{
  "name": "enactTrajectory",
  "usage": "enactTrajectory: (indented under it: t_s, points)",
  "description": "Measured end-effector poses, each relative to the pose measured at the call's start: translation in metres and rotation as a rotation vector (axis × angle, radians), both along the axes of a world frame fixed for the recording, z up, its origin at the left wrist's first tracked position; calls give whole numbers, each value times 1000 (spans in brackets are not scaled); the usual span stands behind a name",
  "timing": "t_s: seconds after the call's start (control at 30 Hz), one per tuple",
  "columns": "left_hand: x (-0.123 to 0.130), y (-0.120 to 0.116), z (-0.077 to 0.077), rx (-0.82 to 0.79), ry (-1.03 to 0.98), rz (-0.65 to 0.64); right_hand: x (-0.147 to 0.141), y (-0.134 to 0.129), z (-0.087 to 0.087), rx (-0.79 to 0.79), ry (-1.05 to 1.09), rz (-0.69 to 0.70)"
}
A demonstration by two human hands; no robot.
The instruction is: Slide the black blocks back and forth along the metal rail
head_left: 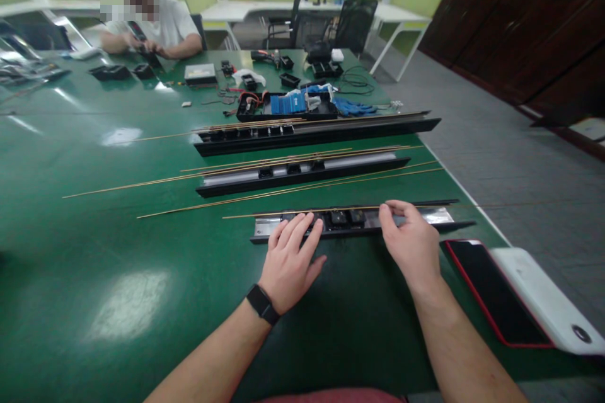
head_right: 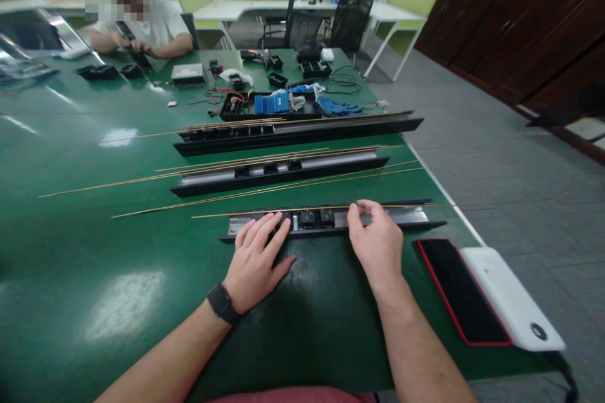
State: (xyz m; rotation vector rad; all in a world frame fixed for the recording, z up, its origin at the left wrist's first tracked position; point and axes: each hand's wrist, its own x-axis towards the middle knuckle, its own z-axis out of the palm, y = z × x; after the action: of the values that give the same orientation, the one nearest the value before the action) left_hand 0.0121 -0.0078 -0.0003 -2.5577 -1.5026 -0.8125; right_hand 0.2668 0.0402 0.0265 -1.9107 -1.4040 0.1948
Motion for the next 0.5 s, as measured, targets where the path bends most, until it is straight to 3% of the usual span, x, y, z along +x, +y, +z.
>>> enactTrajectory:
  t_s: [0.5]
  points:
    - [0,0,-1,5,-2,6,4,1,-2,-13,-7,-11]
